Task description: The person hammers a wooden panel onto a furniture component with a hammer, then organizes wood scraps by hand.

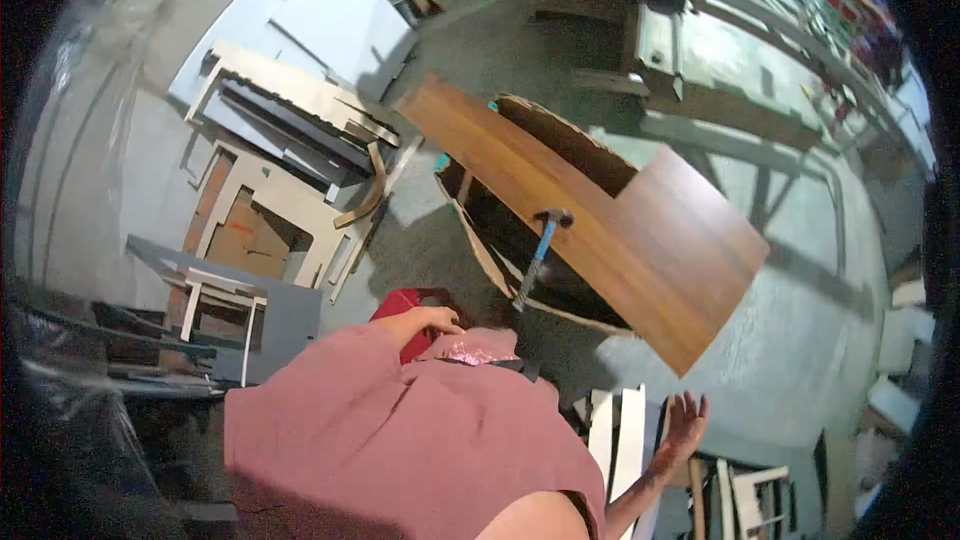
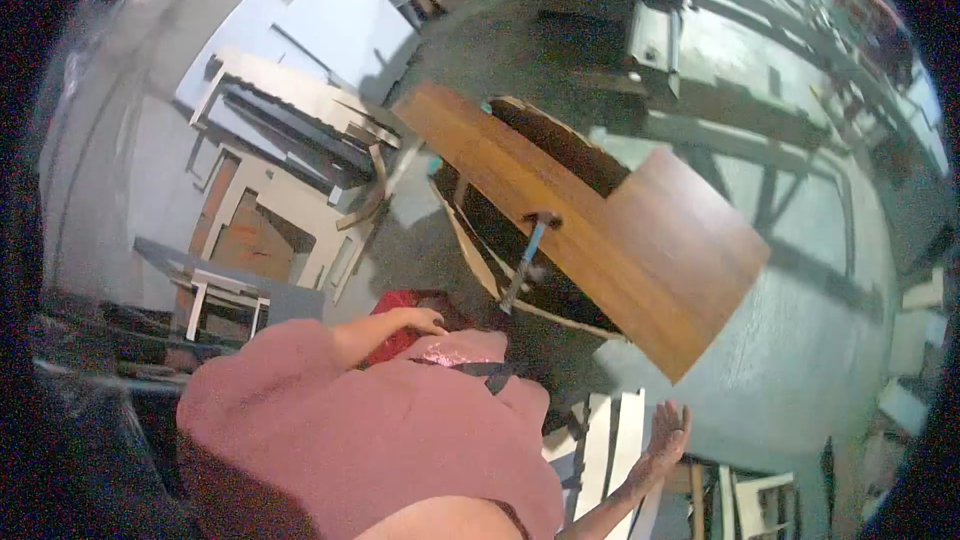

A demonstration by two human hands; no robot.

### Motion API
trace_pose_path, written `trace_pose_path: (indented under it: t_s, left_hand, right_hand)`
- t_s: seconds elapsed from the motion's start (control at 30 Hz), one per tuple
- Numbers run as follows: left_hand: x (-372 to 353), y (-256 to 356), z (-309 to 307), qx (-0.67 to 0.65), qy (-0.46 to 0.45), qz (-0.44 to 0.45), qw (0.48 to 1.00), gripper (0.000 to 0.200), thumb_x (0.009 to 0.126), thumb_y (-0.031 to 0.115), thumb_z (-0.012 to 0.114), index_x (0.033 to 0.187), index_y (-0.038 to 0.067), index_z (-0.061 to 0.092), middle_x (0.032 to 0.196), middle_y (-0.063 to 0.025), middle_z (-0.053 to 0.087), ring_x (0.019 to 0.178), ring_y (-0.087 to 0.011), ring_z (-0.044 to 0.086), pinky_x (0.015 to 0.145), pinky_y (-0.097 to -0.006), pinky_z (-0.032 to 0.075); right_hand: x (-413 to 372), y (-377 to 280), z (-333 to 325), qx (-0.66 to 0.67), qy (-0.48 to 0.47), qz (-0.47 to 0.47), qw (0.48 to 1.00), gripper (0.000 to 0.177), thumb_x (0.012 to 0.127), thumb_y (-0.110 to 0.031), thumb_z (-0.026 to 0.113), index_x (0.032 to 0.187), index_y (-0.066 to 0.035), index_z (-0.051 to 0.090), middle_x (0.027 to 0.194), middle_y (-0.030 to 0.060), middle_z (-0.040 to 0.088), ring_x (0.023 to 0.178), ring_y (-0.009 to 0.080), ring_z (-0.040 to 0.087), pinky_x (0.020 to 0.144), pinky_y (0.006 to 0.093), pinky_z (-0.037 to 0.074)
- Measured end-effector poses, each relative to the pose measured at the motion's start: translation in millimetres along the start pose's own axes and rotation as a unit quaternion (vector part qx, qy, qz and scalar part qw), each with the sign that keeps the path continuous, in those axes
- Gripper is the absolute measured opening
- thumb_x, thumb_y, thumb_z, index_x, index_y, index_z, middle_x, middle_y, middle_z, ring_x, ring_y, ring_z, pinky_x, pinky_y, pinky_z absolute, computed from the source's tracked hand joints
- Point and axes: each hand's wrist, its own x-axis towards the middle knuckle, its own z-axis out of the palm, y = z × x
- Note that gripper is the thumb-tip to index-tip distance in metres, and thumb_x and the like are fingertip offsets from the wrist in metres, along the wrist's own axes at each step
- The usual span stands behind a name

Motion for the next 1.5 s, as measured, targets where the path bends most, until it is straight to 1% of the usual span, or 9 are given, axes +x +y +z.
trace_pose_path:
  t_s: [0.2,0.4,0.57,0.67,0.77,0.83,1.07,1.33,1.5]
  left_hand:
    - [-19.7,-50.2,-10.2,-0.086,0.062,0.019,0.994,0.081,0.079,0.063,0.047,0.126,-0.003,0.042,0.124,-0.0250,0.048,0.114,-0.0370,0.048,0.097,-0.0415,0.036]
    - [-10.6,-128.0,36.3,-0.210,0.185,-0.094,0.955,0.073,0.079,0.059,0.051,0.119,-0.002,0.051,0.124,-0.0231,0.048,0.114,-0.0351,0.048,0.093,-0.0414,0.040]
    - [5.8,-168.4,67.4,-0.331,0.237,-0.077,0.910,0.055,0.076,0.050,0.059,0.104,0.002,0.061,0.105,-0.0189,0.061,0.099,-0.0320,0.058,0.084,-0.0394,0.045]
    - [21.0,-185.8,55.6,-0.331,0.241,-0.072,0.909,0.060,0.076,0.051,0.060,0.107,0.000,0.059,0.106,-0.0197,0.060,0.099,-0.0323,0.058,0.083,-0.0402,0.046]
    - [31.5,-206.5,27.3,-0.313,0.256,-0.072,0.912,0.066,0.075,0.052,0.060,0.111,-0.003,0.055,0.106,-0.0215,0.060,0.095,-0.0327,0.059,0.080,-0.0414,0.046]
    - [27.7,-209.7,-3.1,-0.366,0.233,-0.084,0.897,0.071,0.076,0.052,0.061,0.115,-0.007,0.050,0.104,-0.0230,0.059,0.085,-0.0313,0.061,0.073,-0.0415,0.047]
    - [-6.0,-205.3,-93.9,-0.458,0.286,-0.089,0.837,0.067,0.077,0.045,0.063,0.115,-0.008,0.048,0.089,-0.0184,0.060,0.060,-0.0215,0.058,0.054,-0.0349,0.047]
    - [11.1,-205.1,0.7,-0.538,0.291,-0.108,0.784,0.069,0.077,0.048,0.062,0.120,-0.004,0.047,0.101,-0.0223,0.060,0.066,-0.0279,0.061,0.060,-0.0373,0.049]
    - [-15.0,-207.3,76.9,-0.378,0.318,-0.083,0.865,0.060,0.076,0.054,0.057,0.100,0.000,0.061,0.092,-0.0211,0.063,0.078,-0.0346,0.062,0.065,-0.0412,0.048]
  right_hand:
    - [25.4,-171.5,258.5,0.191,-0.438,-0.359,0.802,0.061,0.082,-0.053,0.054,0.120,-0.006,0.047,0.108,0.0160,0.055,0.098,0.0306,0.054,0.087,0.0426,0.041]
    - [20.4,-286.0,406.9,0.373,-0.745,-0.192,0.518,0.025,0.082,-0.025,0.061,0.106,-0.015,0.063,0.113,-0.0008,0.060,0.102,0.0208,0.057,0.082,0.0412,0.044]
    - [-31.7,-262.2,498.1,0.437,-0.619,-0.067,0.649,0.010,0.082,-0.016,0.060,0.089,-0.012,0.065,0.085,0.0040,0.062,0.087,0.0184,0.059,0.064,0.0299,0.049]
    - [-4.2,-249.5,536.5,0.477,-0.671,-0.050,0.566,0.007,0.083,-0.012,0.058,0.089,-0.012,0.062,0.087,0.0084,0.060,0.079,0.0184,0.059,0.058,0.0266,0.048]
    - [7.0,-245.4,556.2,0.370,-0.667,-0.049,0.645,0.007,0.085,-0.013,0.056,0.090,-0.014,0.061,0.092,0.0110,0.058,0.078,0.0194,0.058,0.059,0.0287,0.048]
    - [20.3,-234.8,575.9,0.363,-0.717,-0.064,0.592,0.013,0.086,-0.024,0.057,0.096,-0.018,0.061,0.106,0.0125,0.056,0.102,0.0190,0.053,0.076,0.0328,0.048]
    - [37.3,-219.3,619.0,0.375,-0.765,-0.019,0.523,0.028,0.089,-0.031,0.048,0.101,-0.008,0.059,0.104,0.0146,0.060,0.088,0.0211,0.060,0.078,0.0336,0.047]
    - [-4.8,-207.1,599.8,0.382,-0.730,-0.068,0.563,0.029,0.091,-0.033,0.044,0.098,-0.009,0.059,0.102,0.0137,0.062,0.080,0.0184,0.063,0.071,0.0305,0.049]
    - [-37.1,-206.3,568.2,0.389,-0.666,-0.123,0.625,0.027,0.092,-0.033,0.043,0.095,-0.012,0.059,0.100,0.0124,0.063,0.077,0.0156,0.064,0.065,0.0277,0.051]
